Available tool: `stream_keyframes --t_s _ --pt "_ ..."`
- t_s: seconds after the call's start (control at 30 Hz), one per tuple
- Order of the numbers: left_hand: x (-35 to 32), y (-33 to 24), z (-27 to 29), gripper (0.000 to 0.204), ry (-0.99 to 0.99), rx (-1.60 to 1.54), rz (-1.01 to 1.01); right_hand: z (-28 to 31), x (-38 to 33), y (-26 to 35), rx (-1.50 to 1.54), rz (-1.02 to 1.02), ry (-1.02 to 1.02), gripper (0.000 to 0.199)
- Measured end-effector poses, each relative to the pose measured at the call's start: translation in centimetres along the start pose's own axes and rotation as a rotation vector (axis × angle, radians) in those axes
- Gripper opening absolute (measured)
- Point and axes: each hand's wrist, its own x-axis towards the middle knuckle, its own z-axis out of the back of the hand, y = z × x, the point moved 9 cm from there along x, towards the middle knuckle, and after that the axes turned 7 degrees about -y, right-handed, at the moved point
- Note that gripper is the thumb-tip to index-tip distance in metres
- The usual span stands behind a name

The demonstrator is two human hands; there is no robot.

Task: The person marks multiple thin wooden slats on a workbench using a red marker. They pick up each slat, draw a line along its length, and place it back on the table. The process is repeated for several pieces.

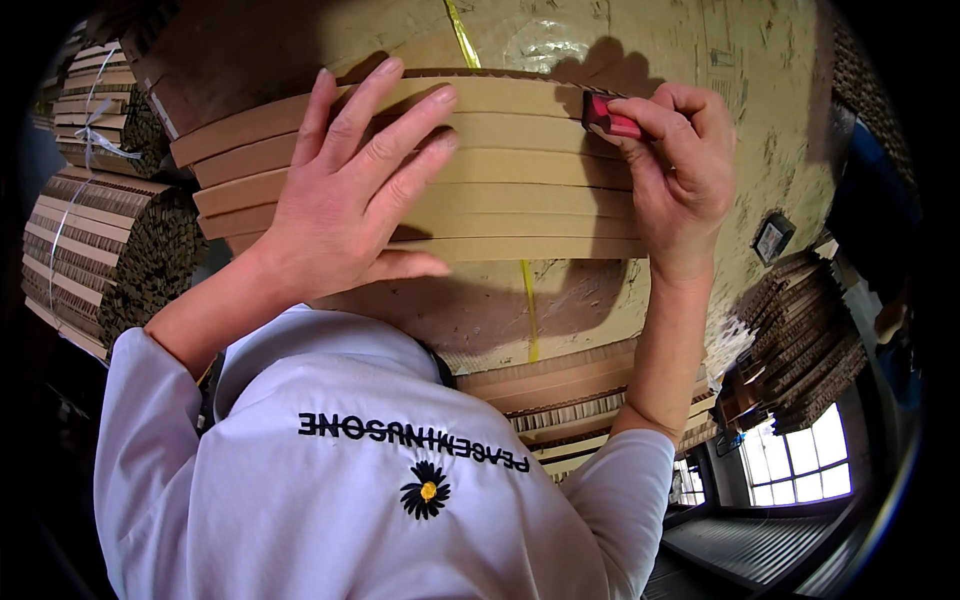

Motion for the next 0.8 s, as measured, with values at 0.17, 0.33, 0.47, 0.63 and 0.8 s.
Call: stream_keyframes --t_s 0.17,0.33,0.47,0.63,0.8 --pt "3.2 0.3 1.2 0.052 -0.222 0.042 0.015 -0.2 -0.3 -0.2 0.093 -0.051 -0.002 0.024" --pt "6.6 1.5 0.9 0.022 -0.306 -0.055 0.109 -0.3 -0.3 -0.3 0.14 -0.049 -0.011 0.025" --pt "7.5 2.4 0.2 0.017 -0.217 -0.116 0.149 -0.3 -0.5 -0.6 0.14 -0.137 0.032 0.024" --pt "8.1 3.2 -0.1 0.013 -0.168 -0.209 0.201 4.1 -2.9 -4.3 0.543 -0.384 -0.305 0.029" --pt "8.1 4.0 -0.7 0.013 -0.12 -0.311 0.3 3.6 -5.5 -2.8 0.423 -0.363 -0.189 0.029"
